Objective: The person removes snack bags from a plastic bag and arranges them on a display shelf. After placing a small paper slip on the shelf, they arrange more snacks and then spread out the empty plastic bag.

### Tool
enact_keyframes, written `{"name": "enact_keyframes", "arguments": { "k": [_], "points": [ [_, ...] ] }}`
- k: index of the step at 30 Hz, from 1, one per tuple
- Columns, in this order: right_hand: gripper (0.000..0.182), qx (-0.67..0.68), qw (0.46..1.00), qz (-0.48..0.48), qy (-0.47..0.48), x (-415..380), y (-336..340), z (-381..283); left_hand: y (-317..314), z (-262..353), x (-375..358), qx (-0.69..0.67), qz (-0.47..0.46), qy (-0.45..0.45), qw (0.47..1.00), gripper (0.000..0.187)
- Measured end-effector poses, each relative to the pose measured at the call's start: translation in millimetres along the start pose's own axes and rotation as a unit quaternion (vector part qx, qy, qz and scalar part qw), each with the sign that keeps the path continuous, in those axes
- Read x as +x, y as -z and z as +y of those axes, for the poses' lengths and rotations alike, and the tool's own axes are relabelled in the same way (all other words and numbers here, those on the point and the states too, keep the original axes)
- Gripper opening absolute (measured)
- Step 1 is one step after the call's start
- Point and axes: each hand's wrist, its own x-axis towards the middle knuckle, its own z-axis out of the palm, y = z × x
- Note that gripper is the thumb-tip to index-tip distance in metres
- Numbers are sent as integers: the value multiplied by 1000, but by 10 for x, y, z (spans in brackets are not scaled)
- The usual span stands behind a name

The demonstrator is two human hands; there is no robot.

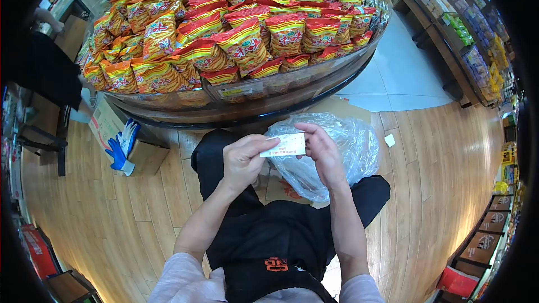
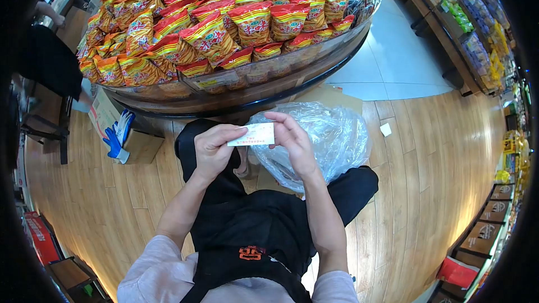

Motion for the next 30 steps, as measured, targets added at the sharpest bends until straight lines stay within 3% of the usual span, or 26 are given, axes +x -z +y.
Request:
{"name": "enact_keyframes", "arguments": {
  "k": [2,3,5,6,7,8,10,11,12,16,19,23,26,28,30],
  "points": [
    [15,-202,974,-18,97,-46,-7,85,-5,38,-20,42,-5,-30,999,30],
    [15,-201,974,-18,99,-43,27,89,4,67,-28,41,-39,-25,998,31],
    [9,-362,928,10,92,-42,124,73,78,95,-10,-2,-130,0,992,30],
    [9,-360,928,9,93,-40,149,42,85,158,7,0,-130,0,992,30],
    [8,-401,905,-20,141,-39,162,-2,93,248,28,-184,-98,128,970,29],
    [6,-440,877,-48,188,-40,160,-37,96,297,35,-358,-60,249,898,29],
    [6,-457,854,-91,233,-68,62,-54,156,274,75,-350,-79,254,898,29],
    [6,-474,826,-131,277,-81,19,-56,170,260,81,-221,-172,273,920,28],
    [6,-473,827,-132,274,-85,-3,-58,168,244,74,-87,-262,286,918,28],
    [9,-450,846,-127,257,-43,25,-83,68,167,12,-106,-226,287,925,23],
    [11,-330,927,-81,156,-33,52,-68,49,136,-11,-118,-211,297,924,23],
    [15,-418,895,-108,112,-25,175,6,-14,98,-66,-136,-186,303,925,22],
    [14,-441,876,-68,185,-27,110,37,10,163,-34,-89,-199,316,923,20],
    [12,-283,954,-33,87,-14,90,126,4,252,-40,-44,-201,161,965,16],
    [12,-255,964,-51,62,-37,48,130,2,327,-24,-53,-205,129,969,13]
  ]
}}
